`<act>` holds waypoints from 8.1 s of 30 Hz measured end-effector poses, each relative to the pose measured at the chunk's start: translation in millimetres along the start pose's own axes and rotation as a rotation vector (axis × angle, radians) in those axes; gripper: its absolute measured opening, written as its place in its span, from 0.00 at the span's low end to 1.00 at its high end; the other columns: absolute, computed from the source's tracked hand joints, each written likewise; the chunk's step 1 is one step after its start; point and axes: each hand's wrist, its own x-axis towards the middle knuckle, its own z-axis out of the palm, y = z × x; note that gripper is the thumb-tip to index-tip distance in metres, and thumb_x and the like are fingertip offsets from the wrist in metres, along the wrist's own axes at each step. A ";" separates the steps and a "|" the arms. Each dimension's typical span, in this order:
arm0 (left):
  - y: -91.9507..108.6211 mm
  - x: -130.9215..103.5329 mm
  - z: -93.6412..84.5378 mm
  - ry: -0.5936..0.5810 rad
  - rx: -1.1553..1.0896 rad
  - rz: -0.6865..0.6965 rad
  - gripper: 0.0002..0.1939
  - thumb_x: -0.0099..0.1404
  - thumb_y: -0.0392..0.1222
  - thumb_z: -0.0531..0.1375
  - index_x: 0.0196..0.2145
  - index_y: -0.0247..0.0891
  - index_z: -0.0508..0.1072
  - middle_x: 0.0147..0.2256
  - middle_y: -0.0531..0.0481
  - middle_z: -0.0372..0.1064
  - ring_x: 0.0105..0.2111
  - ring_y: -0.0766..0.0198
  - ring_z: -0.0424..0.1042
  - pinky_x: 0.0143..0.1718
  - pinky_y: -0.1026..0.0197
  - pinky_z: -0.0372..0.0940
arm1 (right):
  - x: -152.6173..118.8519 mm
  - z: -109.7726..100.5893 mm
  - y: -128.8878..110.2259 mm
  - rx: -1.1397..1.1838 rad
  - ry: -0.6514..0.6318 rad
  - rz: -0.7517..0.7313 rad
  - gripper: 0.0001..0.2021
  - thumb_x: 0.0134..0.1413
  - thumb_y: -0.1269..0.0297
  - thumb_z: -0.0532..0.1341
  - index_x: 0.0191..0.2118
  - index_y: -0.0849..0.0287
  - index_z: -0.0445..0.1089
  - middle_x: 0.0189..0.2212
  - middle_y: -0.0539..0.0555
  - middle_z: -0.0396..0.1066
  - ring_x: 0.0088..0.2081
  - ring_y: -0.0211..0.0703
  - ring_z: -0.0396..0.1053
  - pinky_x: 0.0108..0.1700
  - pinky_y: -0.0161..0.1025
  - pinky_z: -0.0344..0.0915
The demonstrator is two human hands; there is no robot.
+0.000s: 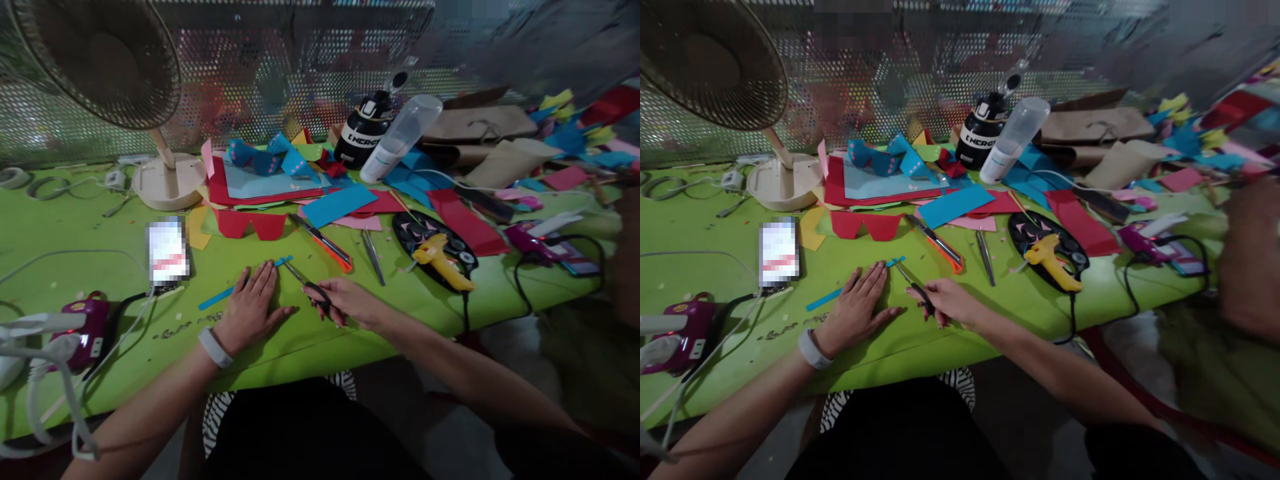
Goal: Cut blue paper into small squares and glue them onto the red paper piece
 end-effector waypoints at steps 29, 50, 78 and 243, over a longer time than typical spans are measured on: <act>1.1 0.1 -2.5 -0.030 0.006 -0.004 0.44 0.70 0.67 0.39 0.68 0.26 0.49 0.68 0.35 0.44 0.69 0.51 0.44 0.68 0.43 0.42 | 2.1 0.3 3.1 0.009 0.010 -0.017 0.23 0.46 0.43 0.67 0.26 0.60 0.65 0.17 0.47 0.69 0.10 0.25 0.53 0.12 0.30 0.47; 0.5 -0.3 0.0 -0.012 0.016 -0.001 0.44 0.69 0.67 0.40 0.68 0.27 0.49 0.68 0.36 0.45 0.69 0.51 0.45 0.68 0.43 0.43 | 1.9 0.5 4.7 0.020 0.014 -0.035 0.24 0.44 0.41 0.67 0.26 0.60 0.66 0.17 0.46 0.68 0.10 0.25 0.53 0.12 0.29 0.46; 1.9 -1.2 -1.0 -0.028 0.002 -0.017 0.44 0.69 0.68 0.39 0.68 0.28 0.48 0.68 0.36 0.44 0.69 0.51 0.44 0.68 0.44 0.41 | 2.2 1.1 4.1 0.009 0.012 -0.019 0.22 0.47 0.42 0.66 0.25 0.59 0.66 0.16 0.46 0.68 0.10 0.25 0.50 0.12 0.30 0.45; -0.3 -6.3 -0.8 -0.021 -0.004 -0.091 0.46 0.68 0.69 0.37 0.68 0.28 0.48 0.69 0.34 0.43 0.69 0.49 0.43 0.68 0.41 0.39 | 1.4 10.2 4.9 -0.032 0.020 -0.005 0.24 0.48 0.40 0.64 0.25 0.59 0.65 0.17 0.47 0.68 0.11 0.26 0.53 0.13 0.30 0.47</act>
